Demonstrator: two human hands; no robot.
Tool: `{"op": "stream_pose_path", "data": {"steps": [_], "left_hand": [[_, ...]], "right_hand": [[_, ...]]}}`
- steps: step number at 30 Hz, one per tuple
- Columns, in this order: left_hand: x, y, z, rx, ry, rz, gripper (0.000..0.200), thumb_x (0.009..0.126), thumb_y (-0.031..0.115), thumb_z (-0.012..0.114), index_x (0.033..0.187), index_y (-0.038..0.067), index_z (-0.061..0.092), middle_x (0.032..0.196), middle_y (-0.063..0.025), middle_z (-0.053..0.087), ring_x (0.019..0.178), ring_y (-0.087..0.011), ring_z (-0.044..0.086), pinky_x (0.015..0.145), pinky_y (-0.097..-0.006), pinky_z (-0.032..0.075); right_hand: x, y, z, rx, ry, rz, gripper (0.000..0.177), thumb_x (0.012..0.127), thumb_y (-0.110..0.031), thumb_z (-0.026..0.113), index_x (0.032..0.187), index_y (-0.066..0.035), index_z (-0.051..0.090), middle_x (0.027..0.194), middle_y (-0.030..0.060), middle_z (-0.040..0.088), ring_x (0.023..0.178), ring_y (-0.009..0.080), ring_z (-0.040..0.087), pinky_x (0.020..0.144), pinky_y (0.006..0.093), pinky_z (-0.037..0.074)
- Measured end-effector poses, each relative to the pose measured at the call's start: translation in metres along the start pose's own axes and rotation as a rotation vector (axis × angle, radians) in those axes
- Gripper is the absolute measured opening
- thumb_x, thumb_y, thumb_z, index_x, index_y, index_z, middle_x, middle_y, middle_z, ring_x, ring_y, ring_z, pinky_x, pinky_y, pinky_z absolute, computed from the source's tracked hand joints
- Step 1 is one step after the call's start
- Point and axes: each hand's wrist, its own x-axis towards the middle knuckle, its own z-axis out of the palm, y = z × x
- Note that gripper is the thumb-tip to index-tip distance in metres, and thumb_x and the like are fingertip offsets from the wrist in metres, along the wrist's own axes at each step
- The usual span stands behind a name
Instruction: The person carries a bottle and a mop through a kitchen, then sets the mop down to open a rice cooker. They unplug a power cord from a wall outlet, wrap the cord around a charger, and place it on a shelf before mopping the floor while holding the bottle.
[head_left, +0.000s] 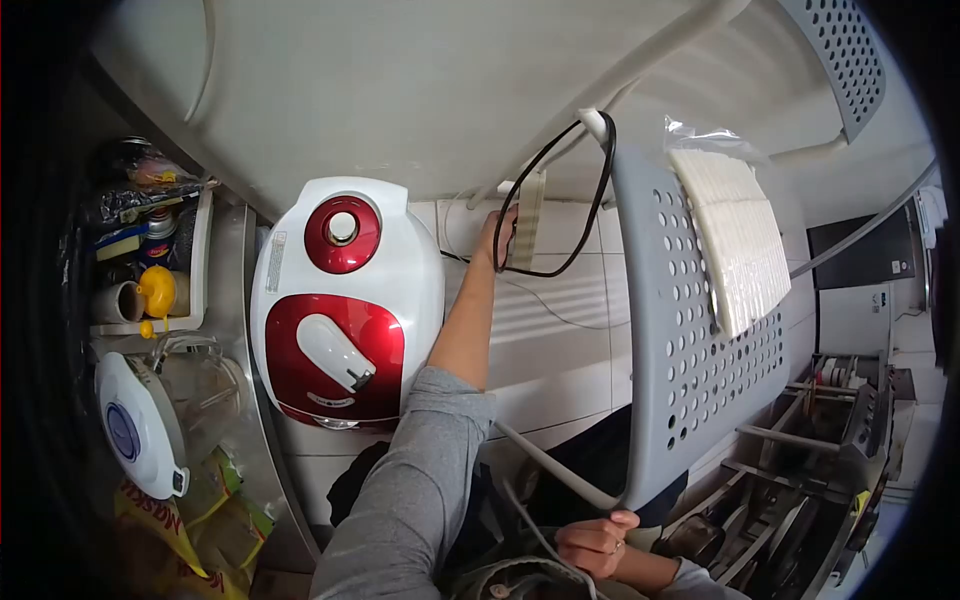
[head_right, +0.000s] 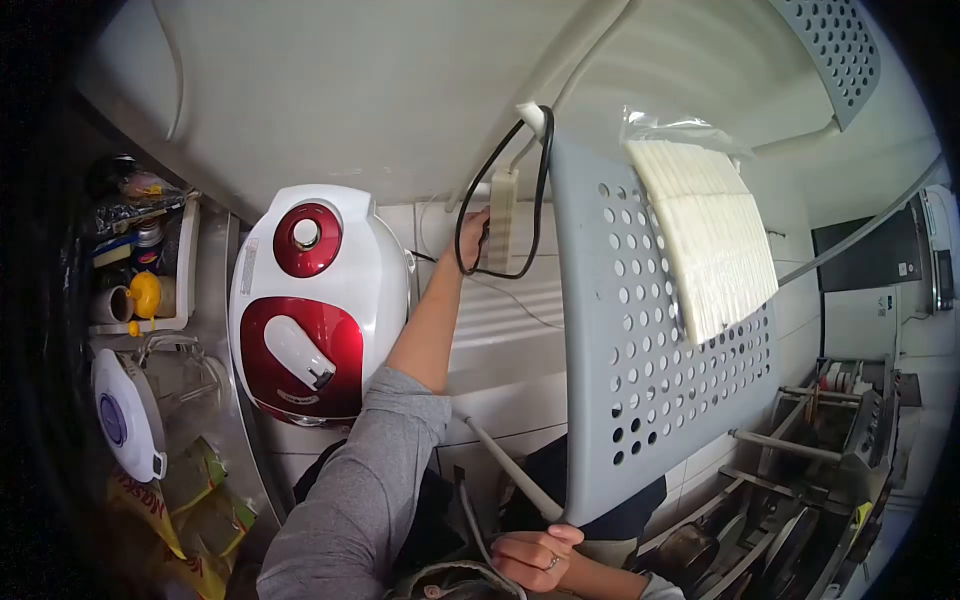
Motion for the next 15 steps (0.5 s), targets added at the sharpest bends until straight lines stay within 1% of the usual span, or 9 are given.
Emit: {"op": "stream_pose_path", "data": {"steps": [1,3,5,7,8,9,11,13,15], "left_hand": [[0.003,-0.007,0.002,-0.003,-0.008,-0.005,0.032,0.092,0.027,0.044,0.1,-0.002,0.058,0.091,-0.0084,0.063,0.078,-0.0156,0.061,0.068,-0.0291,0.05],[0.008,-0.019,0.006,-0.1,0.093,0.055,0.032,0.083,0.034,0.057,0.078,0.003,0.061,0.062,0.0022,0.05,0.056,-0.0095,0.041,0.052,-0.0236,0.034],[0.008,-0.025,0.012,-0.136,0.172,0.083,0.034,0.083,0.033,0.058,0.078,0.0,0.059,0.063,0.0004,0.052,0.057,-0.0107,0.044,0.053,-0.0261,0.038],[0.019,-0.039,0.002,0.022,0.369,0.128,0.035,0.083,0.031,0.058,0.08,-0.003,0.059,0.065,-0.0031,0.055,0.059,-0.0128,0.048,0.055,-0.0277,0.041],[0.031,-0.049,-0.012,0.205,0.408,0.128,0.034,0.082,0.029,0.059,0.082,-0.005,0.058,0.068,-0.0072,0.058,0.06,-0.0147,0.051,0.057,-0.0284,0.043],[0.027,-0.041,-0.01,0.204,0.405,0.126,0.034,0.082,0.029,0.059,0.082,-0.005,0.058,0.068,-0.0072,0.058,0.06,-0.0147,0.051,0.057,-0.0284,0.043],[0.018,-0.027,-0.001,0.17,0.362,0.103,0.029,0.089,0.025,0.05,0.083,-0.002,0.059,0.07,-0.0035,0.057,0.065,-0.0159,0.051,0.059,-0.0296,0.042],[0.018,-0.027,-0.002,0.075,0.332,0.069,0.03,0.089,0.024,0.05,0.081,-0.003,0.059,0.071,-0.0056,0.057,0.065,-0.0163,0.05,0.059,-0.0309,0.041],[0.004,-0.012,0.005,0.32,0.364,0.154,0.035,0.083,0.032,0.057,0.083,-0.003,0.058,0.07,-0.0125,0.059,0.063,-0.021,0.054,0.061,-0.0329,0.044]], "right_hand": [[-0.001,0.004,0.012,0.126,0.039,-0.048,0.024,0.071,-0.017,0.068,0.09,-0.009,0.054,0.08,0.0076,0.057,0.068,0.0236,0.057,0.066,0.0361,0.044],[0.012,0.008,0.066,0.318,0.134,0.204,0.016,0.076,-0.007,0.059,0.091,-0.006,0.052,0.091,0.0127,0.056,0.081,0.0263,0.057,0.075,0.0351,0.043],[0.026,0.029,0.114,0.231,0.188,0.254,0.014,0.079,0.0,0.049,0.093,-0.003,0.047,0.097,0.0134,0.052,0.085,0.0248,0.054,0.076,0.0355,0.043],[0.034,0.065,0.166,0.428,0.616,0.798,0.013,0.082,-0.002,0.046,0.095,-0.003,0.044,0.092,0.0095,0.049,0.081,0.02,0.05,0.074,0.0333,0.043],[0.048,0.085,0.175,0.646,0.817,0.973,0.013,0.083,-0.004,0.046,0.096,-0.003,0.044,0.09,0.0083,0.047,0.08,0.0177,0.048,0.074,0.0325,0.042],[0.061,0.106,0.181,0.869,1.019,1.143,0.013,0.085,-0.007,0.045,0.097,-0.002,0.043,0.088,0.007,0.046,0.078,0.0154,0.045,0.073,0.0316,0.042],[0.062,0.15,0.199,0.964,1.079,1.336,0.014,0.085,-0.009,0.045,0.097,-0.002,0.044,0.09,0.008,0.047,0.079,0.0151,0.046,0.073,0.029,0.041],[0.045,0.187,0.23,0.472,0.759,1.264,0.014,0.085,-0.009,0.044,0.096,0.0,0.044,0.092,0.0108,0.048,0.079,0.0193,0.048,0.072,0.0307,0.042],[0.035,0.228,0.266,0.376,0.837,1.229,0.015,0.085,-0.01,0.044,0.095,0.001,0.044,0.091,0.0133,0.049,0.08,0.0233,0.048,0.073,0.0333,0.042]]}}
